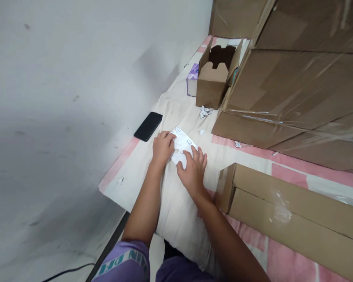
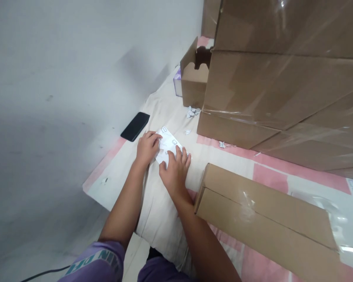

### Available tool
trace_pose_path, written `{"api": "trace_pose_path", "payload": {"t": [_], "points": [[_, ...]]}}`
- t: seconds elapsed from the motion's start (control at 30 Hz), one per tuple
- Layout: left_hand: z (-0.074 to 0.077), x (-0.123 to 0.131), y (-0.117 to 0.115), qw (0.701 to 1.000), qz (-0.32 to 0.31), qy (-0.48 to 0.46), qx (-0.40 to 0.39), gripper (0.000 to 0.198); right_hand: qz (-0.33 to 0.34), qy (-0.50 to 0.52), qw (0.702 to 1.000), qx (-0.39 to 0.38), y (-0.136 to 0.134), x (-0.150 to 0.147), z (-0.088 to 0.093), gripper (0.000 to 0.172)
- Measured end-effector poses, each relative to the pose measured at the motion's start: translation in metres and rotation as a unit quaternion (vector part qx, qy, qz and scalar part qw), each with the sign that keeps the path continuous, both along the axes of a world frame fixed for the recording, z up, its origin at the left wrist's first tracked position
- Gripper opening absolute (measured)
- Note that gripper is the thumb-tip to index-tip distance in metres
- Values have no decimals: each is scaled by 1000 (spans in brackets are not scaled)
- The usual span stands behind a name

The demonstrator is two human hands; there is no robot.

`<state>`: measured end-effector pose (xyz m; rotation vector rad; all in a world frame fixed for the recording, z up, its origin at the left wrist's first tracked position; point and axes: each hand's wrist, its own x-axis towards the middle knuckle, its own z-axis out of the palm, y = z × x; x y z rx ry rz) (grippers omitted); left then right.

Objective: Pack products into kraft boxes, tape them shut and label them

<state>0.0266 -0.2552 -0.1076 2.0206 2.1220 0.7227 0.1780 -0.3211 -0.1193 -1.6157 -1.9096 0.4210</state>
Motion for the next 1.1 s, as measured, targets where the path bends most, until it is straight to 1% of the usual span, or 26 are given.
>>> {"api": "trace_pose_path", "payload": {"t": [0.1,0.2,0.33,0.43,0.6,0.77,0.93,1.1], "points": [[1,0,0,1000,4,-16,-2,21,0,-2,1000,-1,0,0,1,36],[0,-1,0,1000,14,-8,4,29,0,-6,1000,-1,0,0,1,36],[-4,-3,2,999,51,3,20,25,18,-23,1000,-8,-1,0,3,38],[-5,-4,4,997,69,8,22,26,29,-43,999,-13,-2,0,5,42],[-2,-3,3,996,91,5,14,28,36,-60,997,-15,-3,0,6,45],[3,-2,2,996,93,-11,13,31,37,-59,997,-15,-3,0,6,46],[2,-4,2,994,101,-26,21,34,38,-57,998,-13,-3,-1,6,46],[1,-6,1,990,132,-41,9,35,39,-53,998,-10,-3,-1,5,46]]}}
